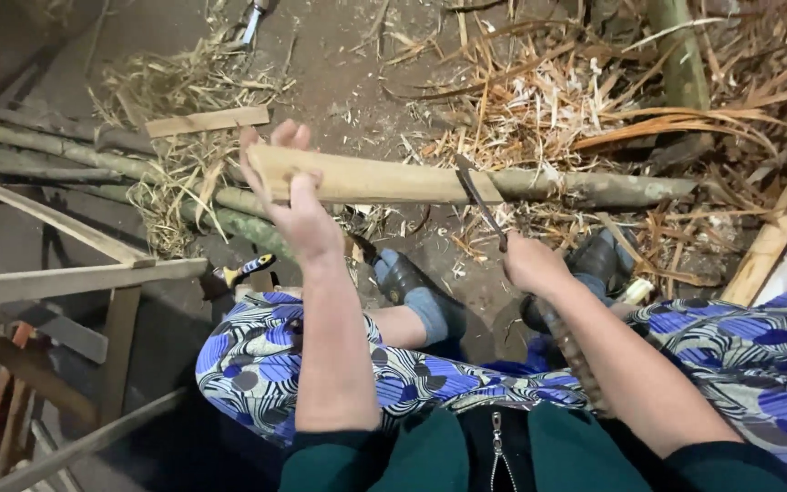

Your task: The person sits cross-legged on the ground and uses a curved blade to shave thin strips from a rectangular piece of wood. They hold the wood with one hand and repeatedly draw the blade along its surface, creating wood shavings that fall onto the ground.

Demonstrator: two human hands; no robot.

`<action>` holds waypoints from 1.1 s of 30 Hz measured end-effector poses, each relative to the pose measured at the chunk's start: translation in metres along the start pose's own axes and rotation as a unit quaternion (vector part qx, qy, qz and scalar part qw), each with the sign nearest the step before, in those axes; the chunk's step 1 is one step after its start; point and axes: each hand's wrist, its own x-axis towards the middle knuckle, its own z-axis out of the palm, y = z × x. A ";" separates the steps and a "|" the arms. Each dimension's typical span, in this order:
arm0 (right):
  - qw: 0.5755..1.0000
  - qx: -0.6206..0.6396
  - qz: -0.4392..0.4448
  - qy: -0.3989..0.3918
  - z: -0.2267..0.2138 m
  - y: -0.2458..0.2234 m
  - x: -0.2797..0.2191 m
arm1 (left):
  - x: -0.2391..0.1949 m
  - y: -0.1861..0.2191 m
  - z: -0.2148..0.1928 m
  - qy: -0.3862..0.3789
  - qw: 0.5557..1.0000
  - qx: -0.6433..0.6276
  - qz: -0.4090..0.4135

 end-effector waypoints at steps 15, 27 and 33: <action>0.998 0.037 -0.044 -0.002 -0.038 -0.030 -0.022 | -0.104 0.012 0.008 -0.124 0.990 -0.056 0.029; 0.995 -0.070 -0.061 0.045 -0.034 -0.036 -0.025 | -0.110 0.015 0.003 -0.197 0.979 -0.049 0.031; 1.000 0.004 0.019 0.018 -0.030 -0.015 -0.009 | -0.113 0.020 0.004 -0.204 0.978 -0.039 0.035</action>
